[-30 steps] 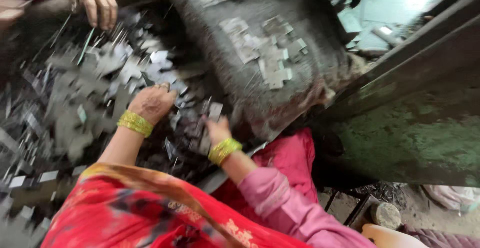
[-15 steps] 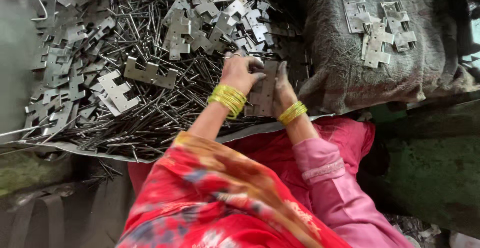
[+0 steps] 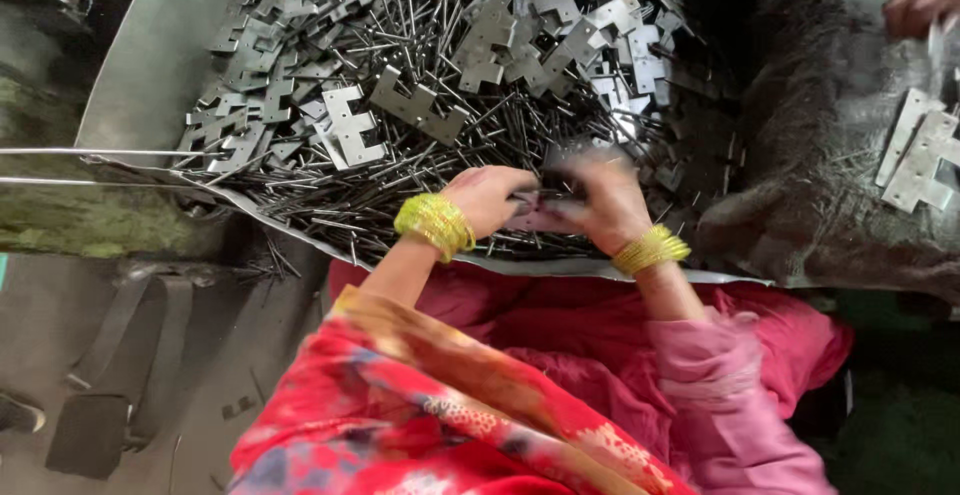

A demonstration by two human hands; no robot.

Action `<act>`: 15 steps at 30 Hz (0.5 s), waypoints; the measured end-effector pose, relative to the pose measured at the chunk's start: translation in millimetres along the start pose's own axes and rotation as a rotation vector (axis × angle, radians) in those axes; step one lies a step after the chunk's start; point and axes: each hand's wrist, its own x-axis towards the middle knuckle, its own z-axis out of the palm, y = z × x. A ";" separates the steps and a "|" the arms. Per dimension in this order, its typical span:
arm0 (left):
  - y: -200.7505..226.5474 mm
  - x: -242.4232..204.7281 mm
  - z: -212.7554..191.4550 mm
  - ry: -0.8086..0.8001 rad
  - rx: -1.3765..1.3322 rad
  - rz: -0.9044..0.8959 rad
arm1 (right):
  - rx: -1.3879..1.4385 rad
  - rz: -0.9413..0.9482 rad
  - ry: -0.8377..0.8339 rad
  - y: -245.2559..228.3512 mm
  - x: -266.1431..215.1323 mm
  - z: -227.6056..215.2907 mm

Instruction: The person sits on the floor and repeatedly picks up metal plates and pins from a large pile, inserts the pins into the plates, and places the assembled units aside. The hands work continuously with the metal components without using any tools.

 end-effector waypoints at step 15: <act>-69.5 33.9 -13.5 0.730 0.711 -0.286 | -0.621 1.014 0.393 258.2 22.9 -166.5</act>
